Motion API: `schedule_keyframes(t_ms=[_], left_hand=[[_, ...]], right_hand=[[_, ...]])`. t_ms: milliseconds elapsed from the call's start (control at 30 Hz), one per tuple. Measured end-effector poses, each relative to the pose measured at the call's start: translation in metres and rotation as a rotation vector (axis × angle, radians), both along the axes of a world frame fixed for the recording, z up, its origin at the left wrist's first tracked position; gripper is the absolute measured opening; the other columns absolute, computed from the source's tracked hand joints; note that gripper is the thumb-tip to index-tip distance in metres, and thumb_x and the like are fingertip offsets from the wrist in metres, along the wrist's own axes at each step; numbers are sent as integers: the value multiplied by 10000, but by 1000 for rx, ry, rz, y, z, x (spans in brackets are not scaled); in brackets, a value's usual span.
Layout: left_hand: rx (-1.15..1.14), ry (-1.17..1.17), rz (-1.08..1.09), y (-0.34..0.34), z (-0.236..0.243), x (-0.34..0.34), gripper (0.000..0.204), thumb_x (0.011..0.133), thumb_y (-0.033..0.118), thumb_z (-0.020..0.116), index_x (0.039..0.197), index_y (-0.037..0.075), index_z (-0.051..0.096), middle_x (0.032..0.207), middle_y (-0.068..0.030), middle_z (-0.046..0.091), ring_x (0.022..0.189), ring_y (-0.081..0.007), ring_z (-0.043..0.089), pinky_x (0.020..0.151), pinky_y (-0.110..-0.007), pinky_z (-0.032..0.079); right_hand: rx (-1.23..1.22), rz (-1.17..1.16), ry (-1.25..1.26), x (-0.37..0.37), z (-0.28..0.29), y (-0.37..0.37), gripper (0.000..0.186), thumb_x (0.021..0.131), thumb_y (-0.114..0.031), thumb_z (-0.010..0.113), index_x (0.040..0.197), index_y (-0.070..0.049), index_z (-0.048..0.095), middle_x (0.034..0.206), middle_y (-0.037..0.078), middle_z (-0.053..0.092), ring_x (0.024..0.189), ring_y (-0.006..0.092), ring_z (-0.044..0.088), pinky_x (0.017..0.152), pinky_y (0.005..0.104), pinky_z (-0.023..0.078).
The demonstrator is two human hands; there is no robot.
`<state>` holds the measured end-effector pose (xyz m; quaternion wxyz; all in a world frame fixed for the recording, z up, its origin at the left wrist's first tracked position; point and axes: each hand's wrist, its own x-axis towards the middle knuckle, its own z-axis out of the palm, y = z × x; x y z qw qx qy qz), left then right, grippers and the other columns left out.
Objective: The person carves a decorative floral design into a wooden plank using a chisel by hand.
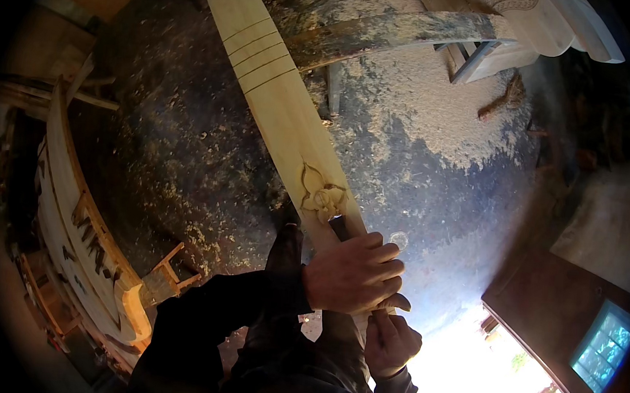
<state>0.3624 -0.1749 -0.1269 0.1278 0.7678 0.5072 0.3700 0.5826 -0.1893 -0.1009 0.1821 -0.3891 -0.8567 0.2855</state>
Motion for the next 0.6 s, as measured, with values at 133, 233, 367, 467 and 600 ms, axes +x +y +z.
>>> schedule_keyframes(t_ms=[133,233,367,467,600], left_hand=[[-40,1,35,2,2,2,372,879,404,797,711,108,644,804,13,501,861,-172,520,741,-343,405],[-55,2,68,0,1,5,380,878,422,796,710,115,650,788,16,502,862,-170,521,748,-344,405],[-63,2,75,1,2,4,364,881,414,791,705,126,656,769,24,500,859,-171,523,753,-346,405],[-76,23,86,0,-1,6,368,874,426,787,696,136,647,769,27,499,854,-171,531,749,-348,409],[-95,41,114,1,-4,6,383,860,454,784,683,150,632,788,28,495,850,-174,542,747,-347,422]], right_hand=[[-11,10,-47,1,1,3,355,785,12,771,1134,-42,805,737,103,660,541,297,609,489,406,450],[-14,41,-47,5,-1,8,332,782,1,775,1110,-41,807,742,103,666,549,299,614,493,408,454],[9,49,-3,8,-6,12,314,788,-8,772,1097,-45,807,744,100,669,563,302,629,498,414,466],[16,67,-9,11,-8,15,308,797,-21,778,1101,-57,809,750,95,679,570,302,640,503,417,477],[7,91,-138,8,-2,21,302,823,-61,780,1123,-79,813,766,88,699,578,299,650,512,424,491]])
